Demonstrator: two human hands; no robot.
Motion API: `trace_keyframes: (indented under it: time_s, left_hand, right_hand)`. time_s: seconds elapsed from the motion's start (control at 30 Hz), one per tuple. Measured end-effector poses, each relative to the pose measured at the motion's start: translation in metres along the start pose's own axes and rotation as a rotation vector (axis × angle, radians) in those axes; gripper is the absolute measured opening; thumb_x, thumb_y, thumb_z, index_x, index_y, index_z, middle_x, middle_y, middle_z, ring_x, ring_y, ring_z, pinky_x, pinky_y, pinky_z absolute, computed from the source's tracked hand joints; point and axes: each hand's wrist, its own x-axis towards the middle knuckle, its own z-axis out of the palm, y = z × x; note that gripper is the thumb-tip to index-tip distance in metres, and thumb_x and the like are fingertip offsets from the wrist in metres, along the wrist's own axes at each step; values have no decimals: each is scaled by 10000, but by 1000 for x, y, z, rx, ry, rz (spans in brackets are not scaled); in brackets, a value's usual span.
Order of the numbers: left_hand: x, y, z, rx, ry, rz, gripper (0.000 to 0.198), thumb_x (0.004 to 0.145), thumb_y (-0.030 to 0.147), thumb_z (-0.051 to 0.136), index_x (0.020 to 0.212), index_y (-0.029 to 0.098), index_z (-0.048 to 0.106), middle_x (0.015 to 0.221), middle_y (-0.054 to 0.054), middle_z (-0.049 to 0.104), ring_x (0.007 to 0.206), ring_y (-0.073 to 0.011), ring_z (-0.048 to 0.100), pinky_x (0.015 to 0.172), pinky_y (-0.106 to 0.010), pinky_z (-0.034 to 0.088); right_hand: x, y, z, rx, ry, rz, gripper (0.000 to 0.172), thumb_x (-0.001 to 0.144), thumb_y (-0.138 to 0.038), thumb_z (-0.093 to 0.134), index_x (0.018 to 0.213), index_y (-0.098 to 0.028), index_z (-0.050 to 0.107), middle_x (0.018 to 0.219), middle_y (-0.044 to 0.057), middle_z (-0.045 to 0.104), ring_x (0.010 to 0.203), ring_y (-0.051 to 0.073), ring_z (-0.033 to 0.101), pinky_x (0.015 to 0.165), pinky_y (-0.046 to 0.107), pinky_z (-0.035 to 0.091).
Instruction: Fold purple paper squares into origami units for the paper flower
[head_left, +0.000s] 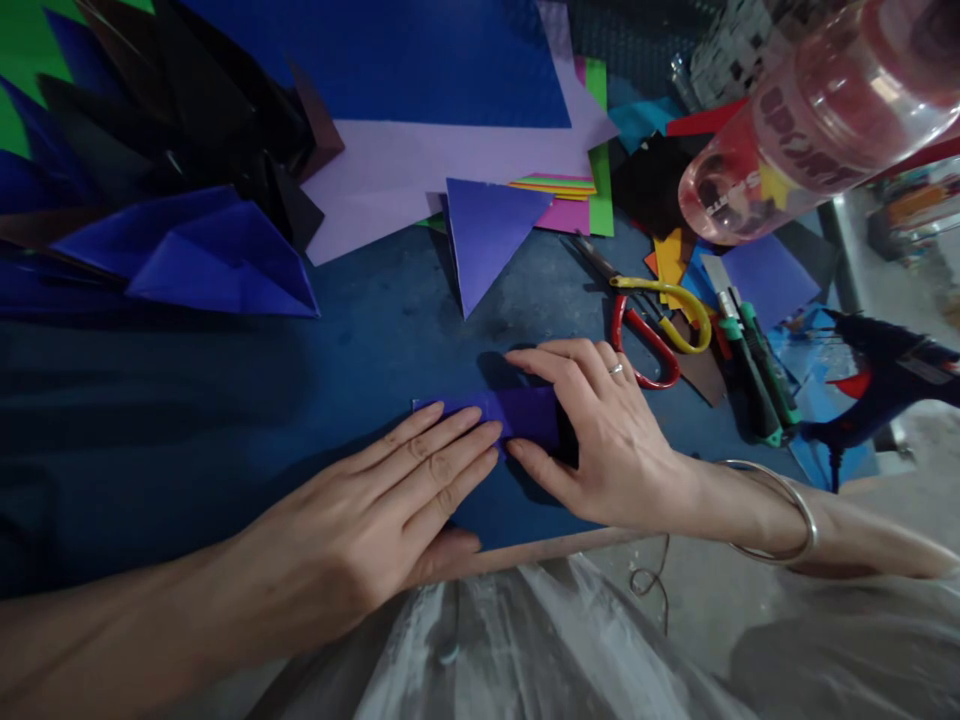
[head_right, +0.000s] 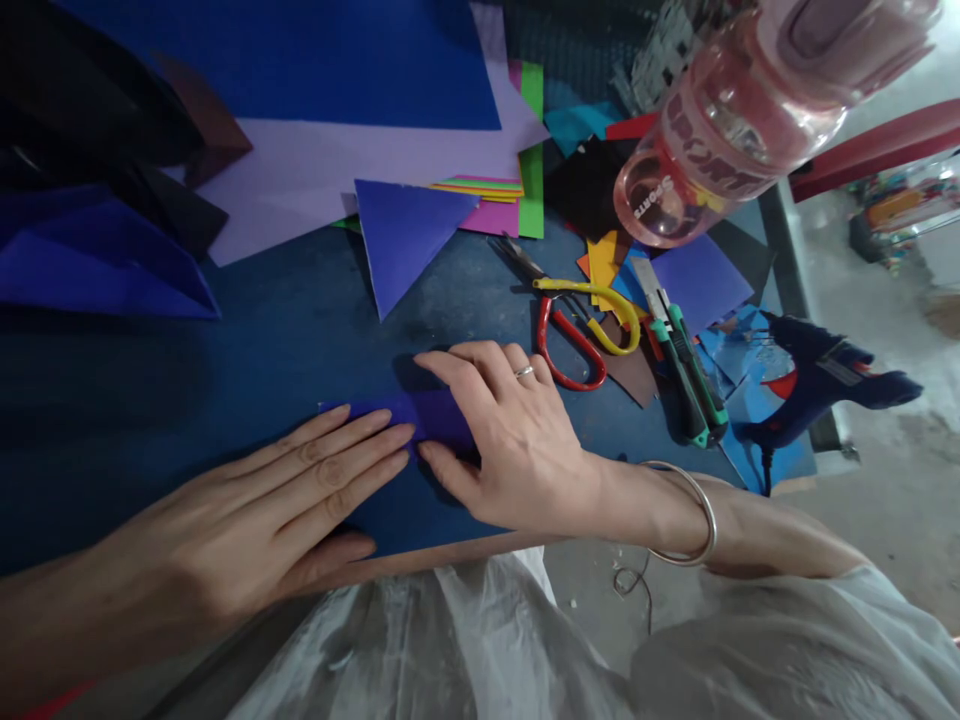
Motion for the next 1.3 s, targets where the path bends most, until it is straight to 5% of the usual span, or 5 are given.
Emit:
trace_keyframes:
  time_s: [0.33,0.53,0.8,1.07,1.3]
  left_hand:
    - [4,-2,-5,9,16,0,434,1135,286,507,1423,-14,628,1513,-189,664,1455,-301,612,1315,-459,429]
    - [3,-4,-5,36,-4,40,444,1133,300,508,1424,-14,624,1525,-212,644,1450,-317,616,1241,-484,530]
    - [-3,-1,1,-22,16,-7,519,1105,271,580,1559,34,504,1597,-181,584,1559,-296,490,1310,-495,452]
    - [1,-2,-9,154,-67,100,518,1120,294,541,1514,-42,528,1604,-251,535,1528,-386,509,1257,-543,510]
    - [1,-6,-16,190,-85,106,512,1146,365,466,1490,0,570,1605,-219,541,1559,-354,475,1289,-535,462]
  right_hand:
    - [-6,15,-10,90,-104,-91,546,1022,-243,532,1548,-114,461,1384,193,608,1231,343,590,1022,554,469]
    - [-12,17,-8,57,-3,-153,419,1079,-218,508,1490,-185,584,1415,160,647,1256,292,622,1033,486,489]
    - [-21,25,-4,-37,40,-551,285,1090,-136,537,1268,-151,759,1225,47,819,1248,220,661,1023,395,535]
    - [-23,26,-5,-114,33,-605,305,1092,-106,512,1284,-132,747,1288,54,810,1311,196,678,1055,380,574]
    - [-22,26,-4,-156,91,-605,348,1113,-143,453,1249,-191,770,1253,10,827,1251,180,713,1018,346,595]
